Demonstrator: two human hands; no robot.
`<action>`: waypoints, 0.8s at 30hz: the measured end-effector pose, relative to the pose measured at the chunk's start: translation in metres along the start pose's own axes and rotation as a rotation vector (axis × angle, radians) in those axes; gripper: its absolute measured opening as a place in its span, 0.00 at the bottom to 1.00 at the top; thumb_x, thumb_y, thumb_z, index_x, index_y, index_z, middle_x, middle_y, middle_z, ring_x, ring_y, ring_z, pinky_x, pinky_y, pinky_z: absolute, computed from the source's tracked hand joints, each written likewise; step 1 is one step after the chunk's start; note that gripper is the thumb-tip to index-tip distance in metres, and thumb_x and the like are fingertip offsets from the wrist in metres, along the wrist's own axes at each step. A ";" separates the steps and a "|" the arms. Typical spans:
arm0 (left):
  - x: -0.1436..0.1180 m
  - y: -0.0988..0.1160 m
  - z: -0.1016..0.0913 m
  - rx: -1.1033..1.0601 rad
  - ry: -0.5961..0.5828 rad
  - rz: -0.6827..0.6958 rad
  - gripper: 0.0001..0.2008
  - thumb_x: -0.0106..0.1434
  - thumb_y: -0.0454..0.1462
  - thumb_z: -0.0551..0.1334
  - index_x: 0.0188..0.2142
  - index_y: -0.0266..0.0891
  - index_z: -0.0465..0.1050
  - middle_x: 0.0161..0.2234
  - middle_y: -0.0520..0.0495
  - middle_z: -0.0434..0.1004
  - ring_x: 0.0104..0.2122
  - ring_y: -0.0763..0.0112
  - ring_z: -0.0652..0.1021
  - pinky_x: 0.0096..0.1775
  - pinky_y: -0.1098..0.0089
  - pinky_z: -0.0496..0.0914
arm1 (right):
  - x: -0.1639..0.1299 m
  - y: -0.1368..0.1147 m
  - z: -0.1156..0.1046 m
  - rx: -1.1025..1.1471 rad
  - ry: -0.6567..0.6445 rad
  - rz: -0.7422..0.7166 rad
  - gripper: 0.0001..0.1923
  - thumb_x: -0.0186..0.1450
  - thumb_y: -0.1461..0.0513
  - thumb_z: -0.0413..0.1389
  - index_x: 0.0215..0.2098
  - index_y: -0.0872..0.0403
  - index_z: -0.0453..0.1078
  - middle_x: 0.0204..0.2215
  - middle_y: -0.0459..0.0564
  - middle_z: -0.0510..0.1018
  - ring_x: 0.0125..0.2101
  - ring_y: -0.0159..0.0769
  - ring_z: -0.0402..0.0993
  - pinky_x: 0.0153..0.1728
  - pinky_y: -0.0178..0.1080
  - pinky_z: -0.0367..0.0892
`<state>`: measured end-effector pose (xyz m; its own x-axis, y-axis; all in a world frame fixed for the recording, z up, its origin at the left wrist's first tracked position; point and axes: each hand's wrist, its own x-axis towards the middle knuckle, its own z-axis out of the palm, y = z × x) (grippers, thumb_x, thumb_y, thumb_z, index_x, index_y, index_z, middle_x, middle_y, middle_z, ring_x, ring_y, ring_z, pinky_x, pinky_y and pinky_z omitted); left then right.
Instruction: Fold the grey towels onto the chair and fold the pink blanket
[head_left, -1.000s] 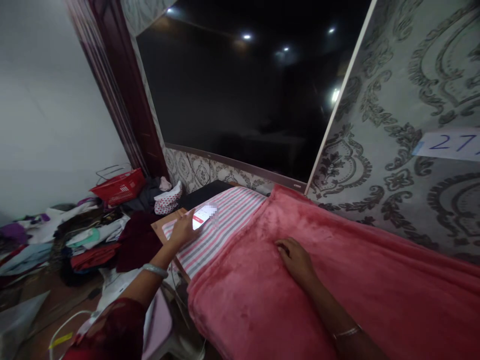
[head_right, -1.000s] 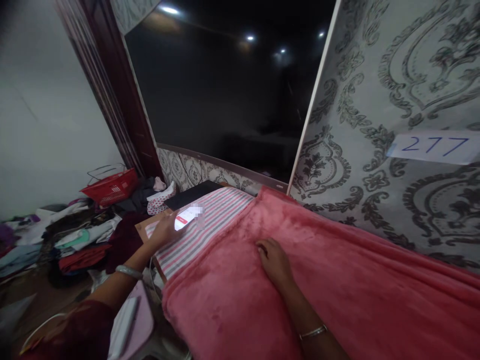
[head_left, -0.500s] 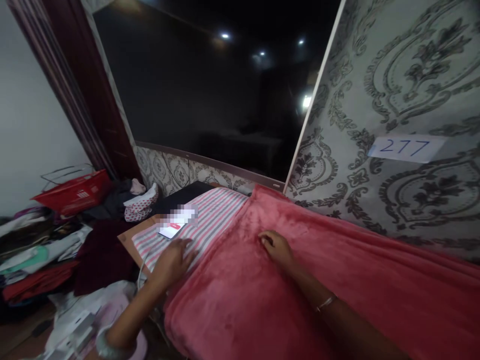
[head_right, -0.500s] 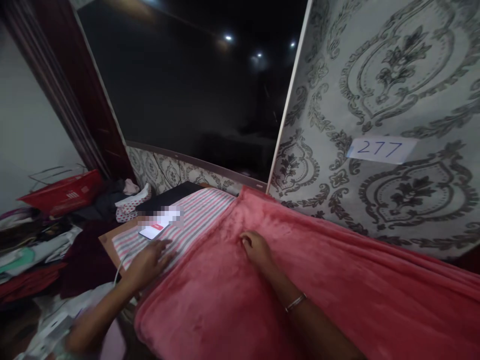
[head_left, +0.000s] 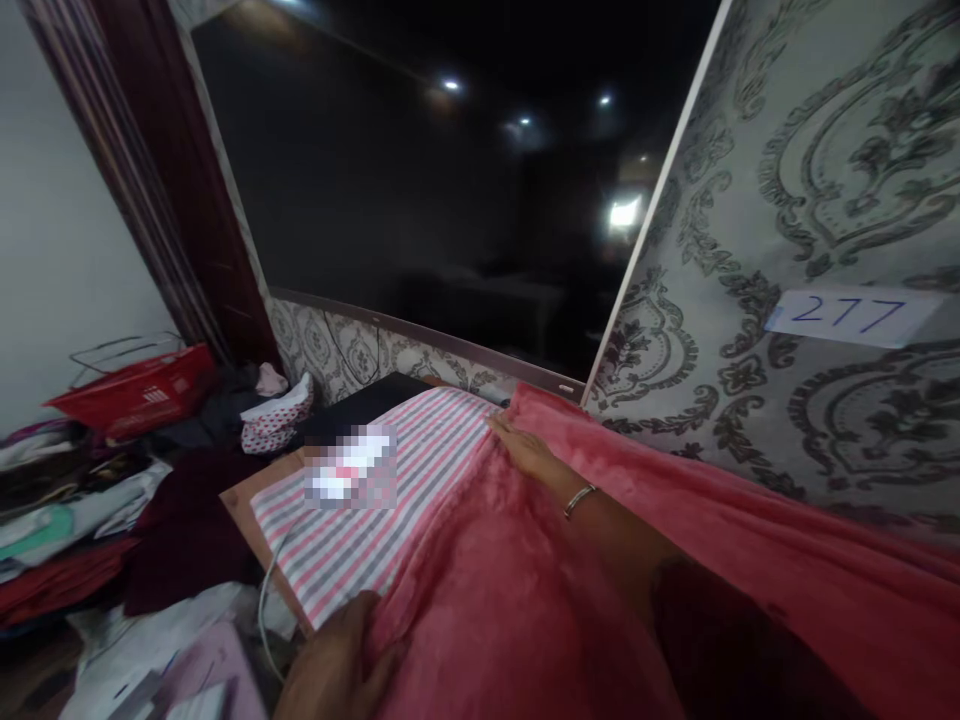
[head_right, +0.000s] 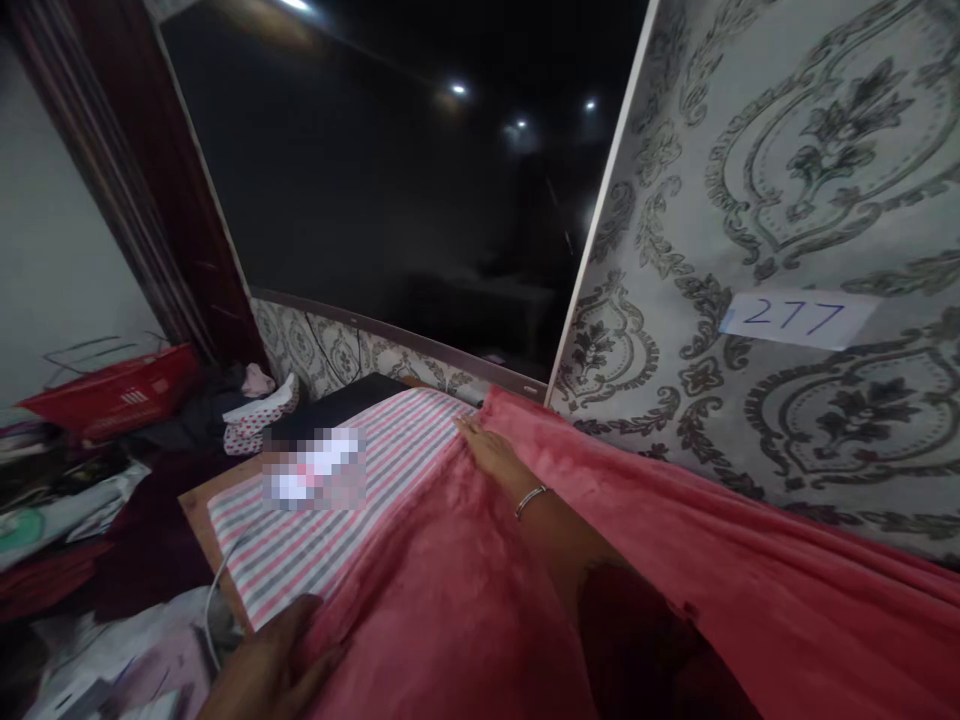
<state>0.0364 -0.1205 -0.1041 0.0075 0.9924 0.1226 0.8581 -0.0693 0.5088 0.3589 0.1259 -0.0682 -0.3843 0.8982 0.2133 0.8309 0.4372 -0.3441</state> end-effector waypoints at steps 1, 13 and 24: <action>-0.005 -0.007 0.002 -0.009 0.057 0.026 0.24 0.62 0.53 0.58 0.49 0.41 0.75 0.46 0.41 0.83 0.46 0.54 0.82 0.49 0.61 0.76 | 0.005 0.001 0.001 -0.010 -0.034 -0.019 0.39 0.64 0.75 0.45 0.70 0.44 0.57 0.69 0.43 0.60 0.66 0.37 0.61 0.65 0.42 0.57; -0.041 -0.020 0.008 -0.452 0.211 -0.020 0.24 0.63 0.54 0.60 0.47 0.39 0.77 0.47 0.43 0.83 0.46 0.58 0.83 0.47 0.68 0.78 | 0.009 0.000 -0.003 -0.021 0.165 0.214 0.18 0.65 0.70 0.46 0.44 0.56 0.76 0.51 0.58 0.75 0.51 0.44 0.71 0.53 0.42 0.65; -0.025 0.013 -0.067 -0.511 0.423 -0.212 0.24 0.59 0.59 0.60 0.39 0.43 0.76 0.35 0.49 0.82 0.36 0.60 0.80 0.39 0.68 0.75 | 0.064 -0.021 -0.002 0.241 0.632 0.260 0.18 0.73 0.61 0.39 0.48 0.55 0.69 0.46 0.55 0.74 0.44 0.40 0.69 0.49 0.39 0.64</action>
<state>0.0131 -0.1532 -0.0430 -0.4234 0.8721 0.2454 0.4690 -0.0207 0.8829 0.3176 0.1740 -0.0452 0.1797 0.8087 0.5600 0.7242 0.2765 -0.6317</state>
